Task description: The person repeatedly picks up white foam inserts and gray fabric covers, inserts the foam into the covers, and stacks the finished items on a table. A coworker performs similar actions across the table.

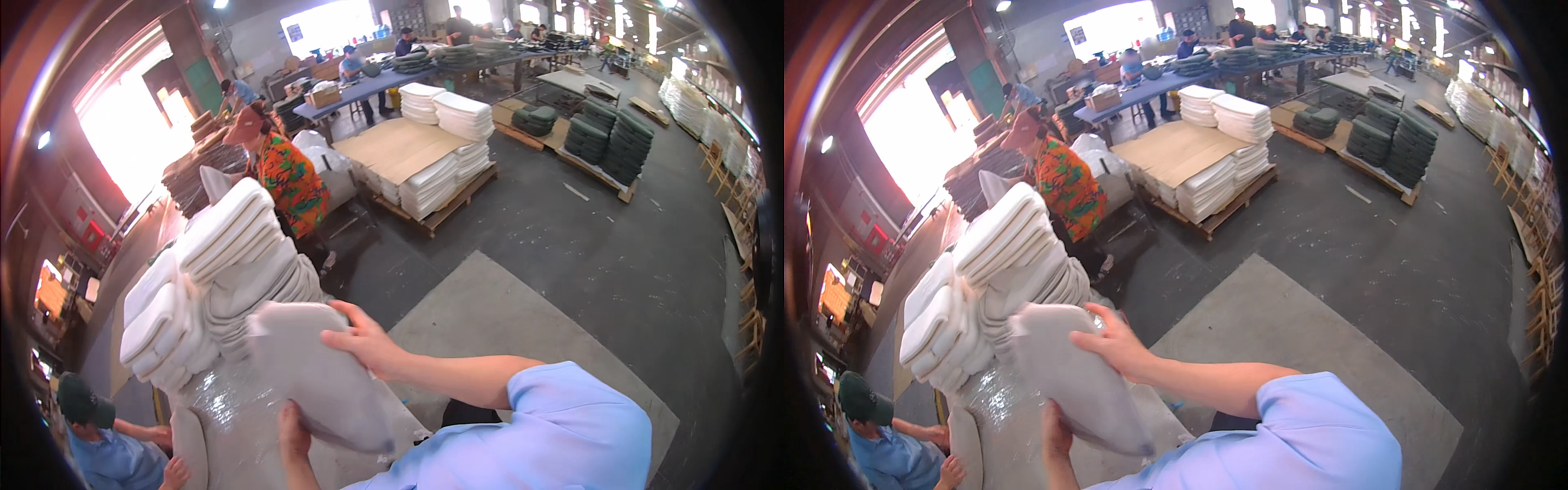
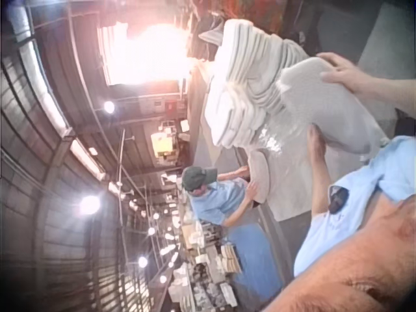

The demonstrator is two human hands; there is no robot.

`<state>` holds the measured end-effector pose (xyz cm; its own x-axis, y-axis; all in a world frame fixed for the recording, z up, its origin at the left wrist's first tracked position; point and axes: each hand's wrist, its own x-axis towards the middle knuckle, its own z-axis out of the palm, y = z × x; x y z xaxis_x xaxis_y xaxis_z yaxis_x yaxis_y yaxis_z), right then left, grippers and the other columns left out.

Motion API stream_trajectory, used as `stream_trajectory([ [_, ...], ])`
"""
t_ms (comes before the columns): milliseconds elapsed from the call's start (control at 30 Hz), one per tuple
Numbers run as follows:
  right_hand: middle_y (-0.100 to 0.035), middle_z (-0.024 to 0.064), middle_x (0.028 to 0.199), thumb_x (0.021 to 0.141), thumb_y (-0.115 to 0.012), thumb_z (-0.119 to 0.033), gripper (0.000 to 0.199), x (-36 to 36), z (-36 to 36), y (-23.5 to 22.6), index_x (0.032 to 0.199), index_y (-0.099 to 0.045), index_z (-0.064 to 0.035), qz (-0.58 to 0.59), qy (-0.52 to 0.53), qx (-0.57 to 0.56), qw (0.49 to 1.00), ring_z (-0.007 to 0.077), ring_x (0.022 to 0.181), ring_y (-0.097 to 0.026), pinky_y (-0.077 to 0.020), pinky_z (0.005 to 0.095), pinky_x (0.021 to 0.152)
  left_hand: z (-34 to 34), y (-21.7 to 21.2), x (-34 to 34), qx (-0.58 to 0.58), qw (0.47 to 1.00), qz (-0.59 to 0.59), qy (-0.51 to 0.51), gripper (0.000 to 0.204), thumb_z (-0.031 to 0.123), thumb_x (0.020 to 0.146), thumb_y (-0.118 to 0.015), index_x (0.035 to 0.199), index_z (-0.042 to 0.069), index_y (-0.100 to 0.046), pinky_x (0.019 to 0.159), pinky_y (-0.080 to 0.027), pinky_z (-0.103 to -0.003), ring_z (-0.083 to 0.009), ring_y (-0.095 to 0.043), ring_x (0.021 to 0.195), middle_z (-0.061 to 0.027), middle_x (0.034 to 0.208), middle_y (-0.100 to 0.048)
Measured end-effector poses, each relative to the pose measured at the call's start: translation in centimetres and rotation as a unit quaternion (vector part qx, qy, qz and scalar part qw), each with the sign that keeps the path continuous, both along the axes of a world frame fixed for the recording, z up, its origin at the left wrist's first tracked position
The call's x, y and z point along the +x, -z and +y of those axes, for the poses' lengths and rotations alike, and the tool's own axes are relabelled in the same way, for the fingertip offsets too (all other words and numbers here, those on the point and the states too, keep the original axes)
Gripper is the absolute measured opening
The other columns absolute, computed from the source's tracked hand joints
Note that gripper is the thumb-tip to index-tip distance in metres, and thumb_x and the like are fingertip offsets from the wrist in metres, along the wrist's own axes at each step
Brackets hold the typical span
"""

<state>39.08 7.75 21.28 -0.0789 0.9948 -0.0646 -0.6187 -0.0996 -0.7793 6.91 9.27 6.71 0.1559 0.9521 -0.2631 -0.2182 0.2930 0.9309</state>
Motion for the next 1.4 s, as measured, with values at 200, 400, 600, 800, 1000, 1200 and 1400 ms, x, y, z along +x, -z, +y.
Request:
stream_trajectory([
  [200,-0.067,0.0129,0.136,0.086,-0.084,-0.022,0.092,1.5,-3.7,0.4,0.162,-0.033,-0.0074,-0.306,-0.087,0.267,0.91,0.0247,0.121,-0.066,-0.053,0.0407,0.103,-3.7,-10.9,8.1,0.202,0.957,-0.196,-0.073,0.032,0.029,0.105,-0.066,0.121,0.002,-0.071,0.101,-0.052,-0.038,-0.0204,-0.062,0.119,-0.0113,0.124,-0.071],
  [400,-0.072,0.015,0.127,0.083,-0.082,-0.016,0.065,3.1,-4.6,0.1,0.142,-0.057,-0.0045,-0.355,-0.194,0.261,0.876,0.0331,0.118,-0.069,-0.0534,0.0442,0.101,-7.2,-6.5,5.9,0.057,0.991,-0.113,-0.054,0.031,0.028,0.106,-0.065,0.123,0.002,-0.071,0.097,-0.054,-0.037,-0.0203,-0.065,0.114,-0.0108,0.121,-0.072],
  [600,-0.075,0.015,0.106,0.078,-0.081,-0.017,0.053,1.1,-3.0,0.8,0.128,-0.066,-0.0071,-0.496,-0.222,0.519,0.66,0.0367,0.101,-0.071,-0.0553,0.0477,0.085,-8.7,-2.4,-2.2,-0.159,0.987,0.001,0.033,0.031,0.027,0.108,-0.064,0.125,0.001,-0.07,0.093,-0.056,-0.035,-0.0201,-0.067,0.109,-0.0102,0.119,-0.073],
  [800,-0.074,0.0097,0.103,0.072,-0.077,-0.016,0.047,-3.3,-1.9,3.4,0.117,-0.065,-0.0084,-0.556,-0.326,0.595,0.48,0.0343,0.1,-0.071,-0.0538,0.0469,0.086,-9.7,1.8,-8.8,-0.275,0.95,0.071,0.129,0.031,0.026,0.109,-0.063,0.126,0.001,-0.07,0.089,-0.058,-0.034,-0.0199,-0.07,0.104,-0.0097,0.116,-0.074],
  [1000,-0.074,0.0101,0.103,0.073,-0.079,-0.021,0.046,-6.2,-3.6,8.2,0.115,-0.066,-0.009,-0.572,-0.399,0.579,0.422,0.0347,0.101,-0.071,-0.0532,0.0465,0.091,-10.0,8.1,-6.8,-0.274,0.932,0.129,0.198,0.036,0.032,0.101,-0.072,0.12,0.002,-0.073,0.095,-0.053,-0.037,-0.0196,-0.066,0.109,-0.01,0.114,-0.075],
  [1200,-0.073,0.0138,0.113,0.076,-0.082,-0.024,0.053,-3.2,-4.6,11.4,0.126,-0.069,-0.0093,-0.531,-0.423,0.482,0.554,0.0357,0.108,-0.07,-0.0527,0.0471,0.099,-10.5,10.0,-1.9,-0.198,0.871,0.415,0.171,0.037,0.037,0.084,-0.079,0.093,0.001,-0.076,0.063,-0.051,-0.04,-0.018,-0.063,0.073,-0.0105,0.079,-0.072],
  [1400,-0.065,0.0208,0.141,0.097,-0.07,-0.03,0.053,-2.2,7.8,12.9,0.144,-0.063,-0.0089,-0.504,-0.481,0.178,0.695,0.0338,0.102,-0.075,-0.0581,0.044,0.091,-13.2,9.4,-1.0,-0.091,0.888,0.446,0.056,0.034,0.032,0.098,-0.069,0.106,-0.001,-0.067,0.076,-0.05,-0.043,-0.0301,-0.063,0.081,-0.0188,0.087,-0.069],
])
